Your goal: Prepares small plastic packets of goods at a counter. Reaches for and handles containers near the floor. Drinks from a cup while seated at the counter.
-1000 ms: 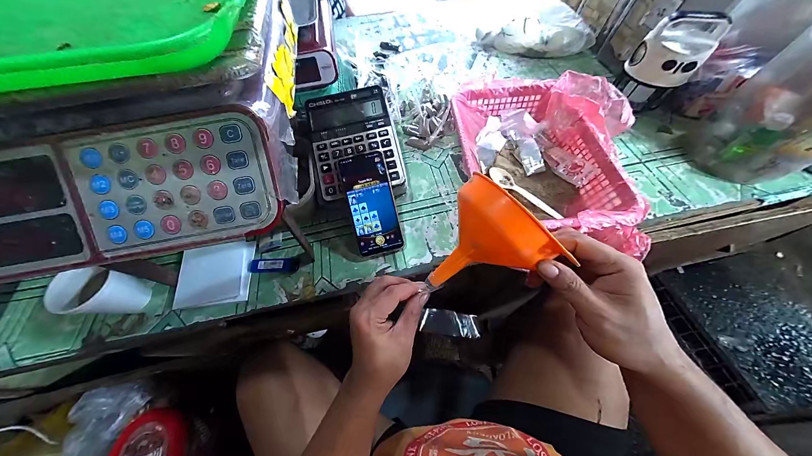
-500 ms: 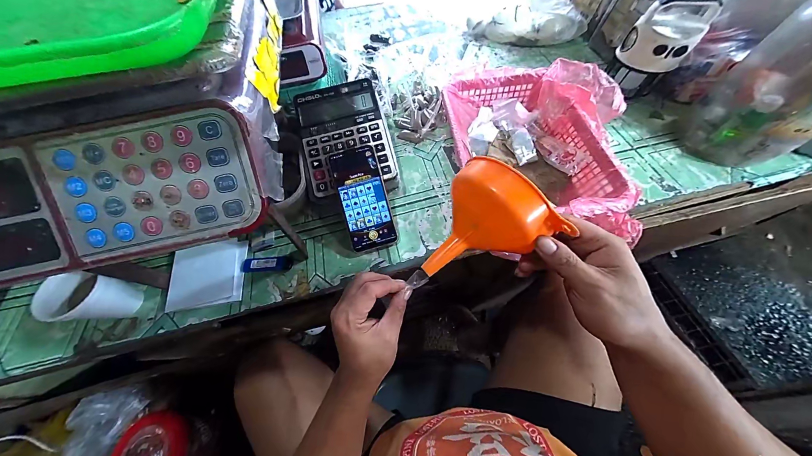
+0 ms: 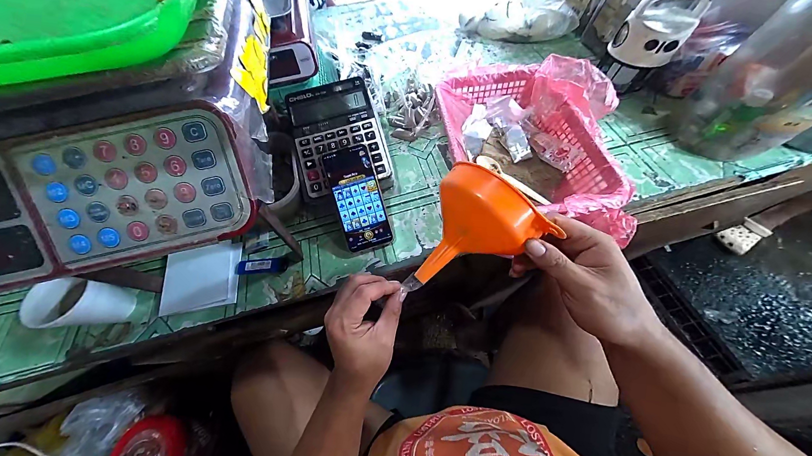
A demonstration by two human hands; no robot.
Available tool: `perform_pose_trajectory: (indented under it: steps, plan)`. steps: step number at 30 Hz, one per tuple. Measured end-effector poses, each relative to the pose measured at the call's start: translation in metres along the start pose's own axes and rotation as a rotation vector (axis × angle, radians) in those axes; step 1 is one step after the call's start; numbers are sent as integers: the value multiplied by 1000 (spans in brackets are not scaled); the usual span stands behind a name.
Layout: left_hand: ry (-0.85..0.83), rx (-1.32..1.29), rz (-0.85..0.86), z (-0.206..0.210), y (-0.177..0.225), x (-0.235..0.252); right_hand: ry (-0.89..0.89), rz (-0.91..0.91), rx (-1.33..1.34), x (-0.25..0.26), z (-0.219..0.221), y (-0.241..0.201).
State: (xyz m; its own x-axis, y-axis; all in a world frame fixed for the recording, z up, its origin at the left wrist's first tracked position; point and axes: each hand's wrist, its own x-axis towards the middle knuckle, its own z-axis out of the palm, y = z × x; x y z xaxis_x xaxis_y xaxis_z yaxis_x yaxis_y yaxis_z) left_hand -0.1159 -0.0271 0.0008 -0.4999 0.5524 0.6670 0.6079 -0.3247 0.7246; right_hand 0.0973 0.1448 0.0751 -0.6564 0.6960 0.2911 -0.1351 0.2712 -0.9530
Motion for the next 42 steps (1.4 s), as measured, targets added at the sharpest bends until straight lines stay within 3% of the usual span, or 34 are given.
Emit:
perform_pose_trajectory:
  steps: [26, 36, 39, 42]
  plan:
    - [-69, 40, -36, 5, 6, -1, -50, -47, -114, -2, 2, -3]
    - [-74, -77, -68, 6, 7, -5, -60, -42, -119, -4, 12, 0]
    - [-61, -162, -163, 8, 7, -6, -73, -38, -114, -6, 17, -1]
    - [-60, -494, -521, 9, 13, -5, -128, -77, -172, -5, 17, 1]
